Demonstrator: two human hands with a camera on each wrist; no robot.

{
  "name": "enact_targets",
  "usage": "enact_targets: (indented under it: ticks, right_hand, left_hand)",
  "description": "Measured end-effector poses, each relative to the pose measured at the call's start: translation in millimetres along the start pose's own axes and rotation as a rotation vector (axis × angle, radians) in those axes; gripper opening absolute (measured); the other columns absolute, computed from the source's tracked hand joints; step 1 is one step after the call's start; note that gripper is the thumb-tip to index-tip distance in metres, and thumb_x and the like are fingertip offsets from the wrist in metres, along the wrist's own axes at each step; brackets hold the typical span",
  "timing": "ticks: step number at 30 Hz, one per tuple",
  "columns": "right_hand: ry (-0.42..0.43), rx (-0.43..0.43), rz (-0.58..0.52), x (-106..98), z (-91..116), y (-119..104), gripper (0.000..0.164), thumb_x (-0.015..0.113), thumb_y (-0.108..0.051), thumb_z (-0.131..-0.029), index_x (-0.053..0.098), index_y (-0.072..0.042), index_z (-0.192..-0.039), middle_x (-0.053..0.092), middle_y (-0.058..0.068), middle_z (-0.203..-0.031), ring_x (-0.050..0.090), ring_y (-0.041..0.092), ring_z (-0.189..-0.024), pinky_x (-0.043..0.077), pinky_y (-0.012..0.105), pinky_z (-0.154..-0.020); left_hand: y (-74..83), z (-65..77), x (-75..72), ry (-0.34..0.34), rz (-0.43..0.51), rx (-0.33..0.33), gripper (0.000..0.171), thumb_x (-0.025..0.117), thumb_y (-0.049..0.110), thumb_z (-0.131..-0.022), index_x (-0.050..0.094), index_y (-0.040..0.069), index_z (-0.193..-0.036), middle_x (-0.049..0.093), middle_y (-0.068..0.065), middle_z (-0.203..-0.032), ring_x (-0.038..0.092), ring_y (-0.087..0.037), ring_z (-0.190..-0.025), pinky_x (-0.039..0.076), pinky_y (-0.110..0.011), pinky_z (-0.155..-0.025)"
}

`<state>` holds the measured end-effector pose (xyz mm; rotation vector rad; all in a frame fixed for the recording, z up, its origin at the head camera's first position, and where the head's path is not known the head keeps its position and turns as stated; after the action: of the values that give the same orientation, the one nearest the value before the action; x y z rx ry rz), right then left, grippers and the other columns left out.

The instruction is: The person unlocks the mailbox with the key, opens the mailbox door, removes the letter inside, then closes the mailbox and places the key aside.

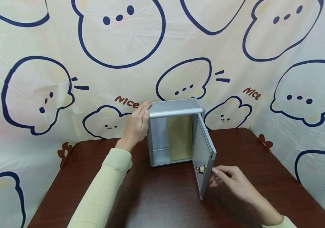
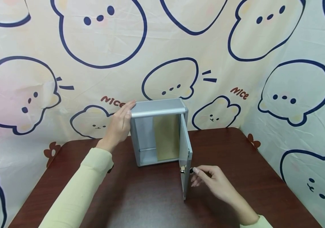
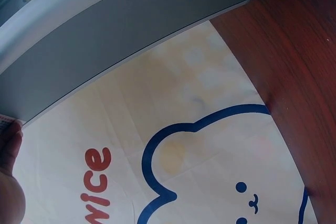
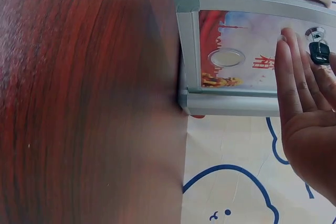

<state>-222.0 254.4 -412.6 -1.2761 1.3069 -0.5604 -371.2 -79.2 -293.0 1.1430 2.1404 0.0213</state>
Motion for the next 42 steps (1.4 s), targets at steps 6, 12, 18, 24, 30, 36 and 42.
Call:
enact_targets:
  ticks: [6,12,18,24,30,36,42]
  right_hand:
    - [0.007,-0.004,-0.013,-6,1,3,0.026,0.050,-0.014,-0.109,0.071,0.001,-0.108,0.074,0.012,-0.088,0.075,0.028,-0.076,0.062,0.048,-0.068]
    - [0.009,-0.004,-0.038,-9,3,3,0.027,0.049,-0.013,-0.109,0.070,0.004,-0.111,0.073,0.015,-0.089,0.075,0.028,-0.077,0.062,0.048,-0.069]
    - [0.014,-0.001,-0.056,-14,6,5,0.029,0.047,-0.011,-0.109,0.068,0.009,-0.109,0.072,0.017,-0.089,0.075,0.029,-0.078,0.062,0.048,-0.070]
    - [0.026,0.045,-0.075,-20,9,9,0.033,0.046,-0.015,-0.110,0.066,0.010,-0.117,0.073,0.016,-0.090,0.075,0.029,-0.080,0.062,0.049,-0.073]
    - [0.031,0.013,-0.068,-23,10,7,0.032,0.045,-0.012,-0.110,0.065,0.012,-0.117,0.073,0.016,-0.090,0.074,0.028,-0.079,0.063,0.044,-0.073]
    - [0.049,0.037,-0.075,-25,10,6,0.033,0.046,-0.013,-0.110,0.065,0.012,-0.118,0.074,0.015,-0.093,0.074,0.027,-0.079,0.063,0.045,-0.073]
    - [0.066,0.055,-0.073,-26,11,6,0.034,0.047,-0.014,-0.110,0.064,0.013,-0.120,0.074,0.013,-0.095,0.074,0.026,-0.080,0.062,0.046,-0.074]
  left_hand:
    - [0.5,0.3,-1.2,0.006,0.001,0.004,0.055,0.025,0.031,-0.110,0.052,0.003,-0.148,0.048,-0.009,-0.156,0.045,-0.026,-0.144,0.036,-0.042,-0.120]
    - [-0.5,0.7,-1.0,0.005,0.000,0.000,0.055,0.024,0.031,-0.110,0.052,0.004,-0.148,0.048,-0.009,-0.156,0.045,-0.026,-0.144,0.035,-0.042,-0.120]
    - [-1.2,1.2,0.5,0.007,0.006,0.001,0.054,0.025,0.031,-0.110,0.052,0.004,-0.148,0.049,-0.010,-0.156,0.046,-0.026,-0.144,0.037,-0.044,-0.119]
    - [-2.0,0.7,0.6,0.042,0.012,0.035,0.053,0.027,0.029,-0.110,0.055,0.001,-0.145,0.053,-0.015,-0.152,0.048,-0.028,-0.142,0.038,-0.043,-0.118]
    - [-1.6,0.8,0.2,0.038,0.009,0.034,0.054,0.026,0.030,-0.110,0.055,0.003,-0.145,0.052,-0.012,-0.152,0.048,-0.027,-0.142,0.038,-0.043,-0.118]
    - [-1.7,0.0,0.6,0.032,0.006,0.026,0.054,0.026,0.030,-0.110,0.055,0.003,-0.146,0.052,-0.014,-0.152,0.048,-0.027,-0.142,0.039,-0.044,-0.118]
    - [-1.5,-0.7,0.5,0.030,0.003,0.024,0.054,0.026,0.030,-0.110,0.055,0.003,-0.146,0.052,-0.015,-0.152,0.048,-0.028,-0.142,0.038,-0.044,-0.118]
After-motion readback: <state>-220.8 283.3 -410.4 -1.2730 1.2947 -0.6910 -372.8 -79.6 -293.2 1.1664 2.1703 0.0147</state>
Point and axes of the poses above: each hand's wrist, its own z-axis away from the middle knuckle, its own x-axis out of the palm, y = z × x, the point moved 5 cm from there along -z, towards the middle knuckle
